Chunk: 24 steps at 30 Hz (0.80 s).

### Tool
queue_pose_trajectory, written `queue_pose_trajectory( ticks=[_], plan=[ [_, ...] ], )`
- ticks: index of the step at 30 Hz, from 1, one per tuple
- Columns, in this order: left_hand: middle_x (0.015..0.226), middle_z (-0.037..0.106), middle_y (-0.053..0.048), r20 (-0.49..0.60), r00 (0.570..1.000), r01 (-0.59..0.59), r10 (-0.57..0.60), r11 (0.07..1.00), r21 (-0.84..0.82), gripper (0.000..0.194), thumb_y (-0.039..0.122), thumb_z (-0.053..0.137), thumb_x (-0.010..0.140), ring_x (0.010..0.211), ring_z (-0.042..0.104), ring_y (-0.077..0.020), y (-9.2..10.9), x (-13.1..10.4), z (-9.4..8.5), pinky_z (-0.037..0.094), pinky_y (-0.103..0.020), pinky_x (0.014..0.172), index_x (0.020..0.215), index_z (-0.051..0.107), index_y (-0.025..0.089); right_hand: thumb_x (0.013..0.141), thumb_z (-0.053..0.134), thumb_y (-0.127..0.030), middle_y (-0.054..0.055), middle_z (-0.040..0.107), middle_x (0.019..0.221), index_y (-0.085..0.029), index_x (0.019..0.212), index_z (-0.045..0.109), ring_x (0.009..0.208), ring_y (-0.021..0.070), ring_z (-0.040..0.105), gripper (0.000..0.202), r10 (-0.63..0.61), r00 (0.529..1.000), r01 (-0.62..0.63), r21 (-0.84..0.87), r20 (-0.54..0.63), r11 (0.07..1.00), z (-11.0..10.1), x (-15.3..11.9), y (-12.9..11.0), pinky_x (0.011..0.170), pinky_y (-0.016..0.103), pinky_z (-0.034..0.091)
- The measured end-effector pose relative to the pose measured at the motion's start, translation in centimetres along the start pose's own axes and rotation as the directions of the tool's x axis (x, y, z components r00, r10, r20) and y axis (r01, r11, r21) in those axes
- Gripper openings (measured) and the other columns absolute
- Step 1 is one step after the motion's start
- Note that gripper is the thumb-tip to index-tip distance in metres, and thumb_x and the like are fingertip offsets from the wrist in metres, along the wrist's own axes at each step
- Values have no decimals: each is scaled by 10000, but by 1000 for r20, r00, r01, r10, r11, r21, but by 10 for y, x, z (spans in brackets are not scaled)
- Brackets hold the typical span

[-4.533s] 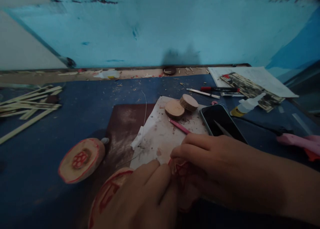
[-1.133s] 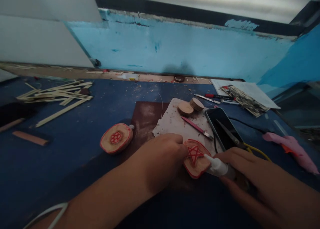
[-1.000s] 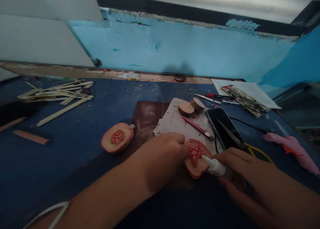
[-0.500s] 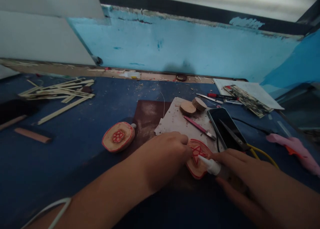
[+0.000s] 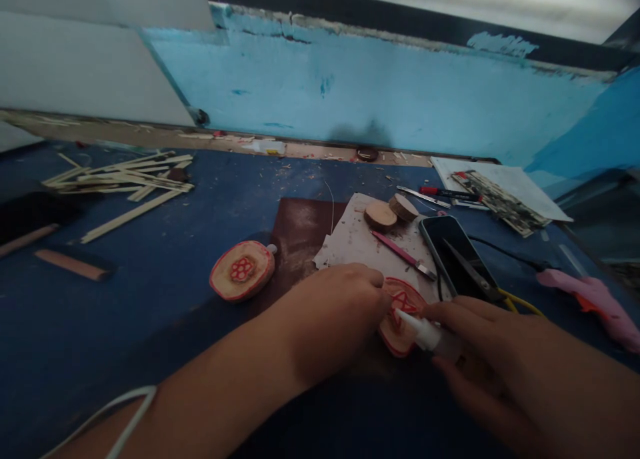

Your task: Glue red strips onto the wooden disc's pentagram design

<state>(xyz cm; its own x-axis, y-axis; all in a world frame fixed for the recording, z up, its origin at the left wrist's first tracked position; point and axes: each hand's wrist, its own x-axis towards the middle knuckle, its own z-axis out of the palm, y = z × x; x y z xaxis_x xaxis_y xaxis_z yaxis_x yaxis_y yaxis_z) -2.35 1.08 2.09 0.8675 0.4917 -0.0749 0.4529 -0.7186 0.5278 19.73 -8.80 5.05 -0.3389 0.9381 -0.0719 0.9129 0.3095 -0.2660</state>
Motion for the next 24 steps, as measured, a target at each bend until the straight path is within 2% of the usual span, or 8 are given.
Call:
queue_pose_trajectory(
  ticks=[4, 8, 13, 15, 21, 24],
  plan=[
    [887, 683, -32, -42, 998, 42, -43, 999, -17, 204, 181, 657, 1030, 794, 678, -197, 1, 1, 7, 515, -318, 750, 846, 743, 158, 932, 556, -236, -1, 776, 778, -287, 984, 707, 506, 164, 730, 168, -32, 999, 32, 15, 7, 999, 1, 4, -2, 450, 256, 531],
    [898, 719, -45, -48, 996, 75, -77, 997, -33, 207, 191, 652, 1027, 801, 696, -204, 5, 0, 11, 543, -312, 775, 846, 751, 166, 880, 554, -180, 14, 804, 819, -277, 982, 713, 545, 187, 774, 213, -94, 995, 94, 5, -31, 996, 2, 6, -2, 437, 257, 555],
    [858, 719, -36, -62, 995, 70, -73, 996, -46, 67, 243, 730, 964, 825, 701, -212, 7, 0, 12, 555, -284, 794, 938, 765, 192, 873, 561, -189, 19, 807, 814, -283, 920, 705, 543, 195, 778, 178, -108, 994, 108, 7, -22, 994, -2, 5, -5, 399, 250, 538],
    [873, 723, -40, -69, 995, 64, -68, 996, -58, 70, 258, 749, 948, 842, 704, -219, 7, 1, 12, 559, -289, 806, 965, 768, 193, 887, 550, -187, 14, 807, 819, -285, 920, 706, 542, 187, 774, 187, -107, 994, 107, 8, -18, 994, -2, 5, -5, 405, 248, 541],
    [877, 723, -36, -101, 993, 59, -68, 994, -90, 39, 217, 739, 943, 814, 694, -203, 8, -1, 12, 548, -281, 781, 930, 760, 187, 919, 531, -203, 5, 791, 811, -275, 1029, 753, 553, 193, 772, 259, -127, 992, 127, 8, 17, 992, -2, 9, -7, 468, 297, 620],
    [872, 720, -33, -122, 990, 54, -67, 993, -106, 119, 164, 691, 963, 773, 686, -183, 7, -2, 13, 524, -274, 734, 856, 741, 178, 923, 539, -208, 16, 785, 828, -269, 1084, 767, 594, 208, 781, 285, -106, 993, 106, -2, 47, 994, -1, 11, -8, 518, 327, 656]
  ],
)
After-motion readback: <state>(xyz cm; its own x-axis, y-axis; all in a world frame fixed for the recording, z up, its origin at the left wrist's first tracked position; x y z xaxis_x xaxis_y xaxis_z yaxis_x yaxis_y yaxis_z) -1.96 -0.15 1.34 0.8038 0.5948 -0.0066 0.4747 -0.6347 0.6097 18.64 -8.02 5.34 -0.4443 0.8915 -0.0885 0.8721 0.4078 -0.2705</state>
